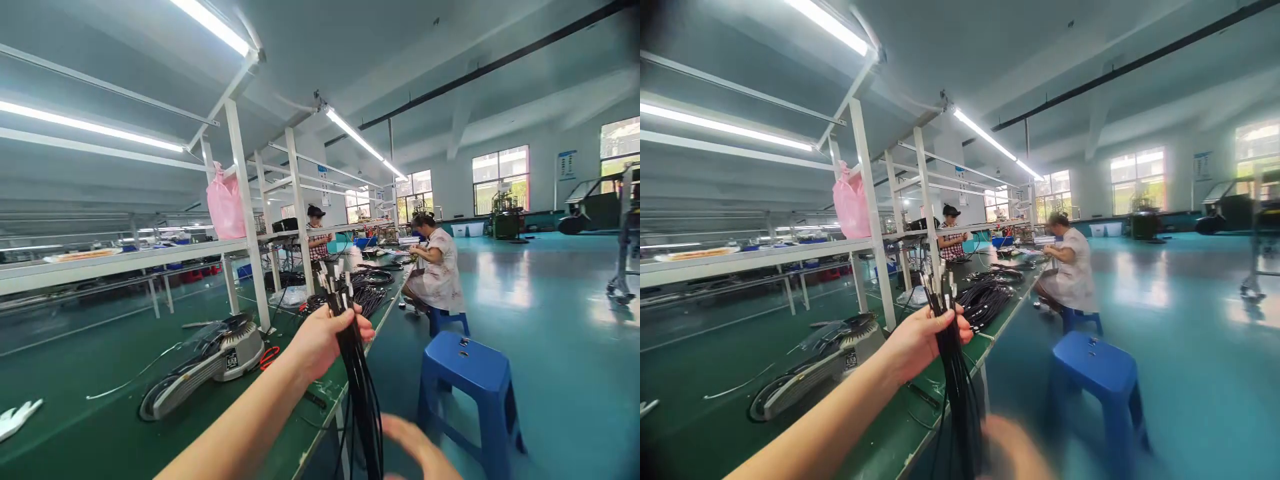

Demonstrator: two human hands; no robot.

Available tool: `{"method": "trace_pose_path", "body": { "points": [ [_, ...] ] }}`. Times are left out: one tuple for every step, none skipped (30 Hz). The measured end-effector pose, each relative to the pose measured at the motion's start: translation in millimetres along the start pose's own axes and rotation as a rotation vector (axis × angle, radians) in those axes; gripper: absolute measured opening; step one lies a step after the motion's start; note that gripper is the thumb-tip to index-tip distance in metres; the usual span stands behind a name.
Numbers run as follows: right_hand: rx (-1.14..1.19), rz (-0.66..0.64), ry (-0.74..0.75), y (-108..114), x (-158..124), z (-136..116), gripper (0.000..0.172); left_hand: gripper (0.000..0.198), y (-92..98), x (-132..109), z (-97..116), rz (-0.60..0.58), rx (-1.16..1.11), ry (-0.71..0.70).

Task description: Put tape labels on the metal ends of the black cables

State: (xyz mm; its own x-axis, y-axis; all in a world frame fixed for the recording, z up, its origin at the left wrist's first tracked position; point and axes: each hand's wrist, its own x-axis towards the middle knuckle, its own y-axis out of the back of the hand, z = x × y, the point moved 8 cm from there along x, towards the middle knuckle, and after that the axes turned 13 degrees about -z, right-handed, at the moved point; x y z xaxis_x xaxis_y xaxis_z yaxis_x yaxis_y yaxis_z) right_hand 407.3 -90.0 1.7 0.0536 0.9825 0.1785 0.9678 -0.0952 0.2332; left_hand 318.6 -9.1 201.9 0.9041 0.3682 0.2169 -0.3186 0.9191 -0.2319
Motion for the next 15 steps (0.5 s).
{"method": "trace_pose_path", "body": {
  "points": [
    [0.051,0.005,0.067,-5,1,-14,0.067,0.014,-6.6,-3,-10,-0.037,-0.024,0.023],
    [0.124,-0.030,0.136,-14,5,-27,0.077,0.016,-12.0,-6,-18,-0.066,-0.048,0.031],
    [0.191,-0.068,0.195,-26,10,-39,0.084,0.016,-15.4,-8,-23,-0.087,-0.069,0.029],
    [0.251,-0.124,0.202,-41,16,-44,0.078,0.016,-16.4,-9,-25,-0.097,-0.088,0.019],
    [0.330,-0.148,0.197,-54,22,-45,0.067,0.017,-14.8,-12,-26,-0.097,-0.104,0.000],
    [0.407,-0.172,0.179,-68,27,-44,0.054,0.018,-10.9,-15,-26,-0.089,-0.112,-0.019],
    [0.481,-0.194,0.163,-79,31,-41,0.045,0.019,-5.3,-19,-26,-0.078,-0.106,-0.029],
    [0.549,-0.212,0.155,-89,34,-39,0.041,0.021,1.7,-24,-27,-0.065,-0.092,-0.031],
    [0.606,-0.231,0.155,-96,35,-37,0.040,0.024,9.0,-31,-28,-0.056,-0.074,-0.027],
    [0.649,-0.248,0.160,-100,35,-37,0.039,0.026,16.2,-37,-29,-0.053,-0.057,-0.021],
    [0.678,-0.262,0.165,-101,35,-37,0.038,0.028,22.8,-43,-32,-0.056,-0.048,-0.014],
    [0.696,-0.271,0.166,-101,35,-37,0.038,0.030,28.9,-49,-34,-0.056,-0.048,-0.010],
    [0.706,-0.281,0.163,-101,35,-37,0.037,0.031,34.7,-54,-36,-0.050,-0.051,-0.010],
    [0.707,-0.292,0.156,-101,36,-37,0.036,0.032,39.7,-58,-38,-0.038,-0.045,-0.007],
    [0.703,-0.306,0.145,-101,36,-36,0.035,0.032,44.1,-61,-40,-0.018,-0.022,0.003]
  ]
}}
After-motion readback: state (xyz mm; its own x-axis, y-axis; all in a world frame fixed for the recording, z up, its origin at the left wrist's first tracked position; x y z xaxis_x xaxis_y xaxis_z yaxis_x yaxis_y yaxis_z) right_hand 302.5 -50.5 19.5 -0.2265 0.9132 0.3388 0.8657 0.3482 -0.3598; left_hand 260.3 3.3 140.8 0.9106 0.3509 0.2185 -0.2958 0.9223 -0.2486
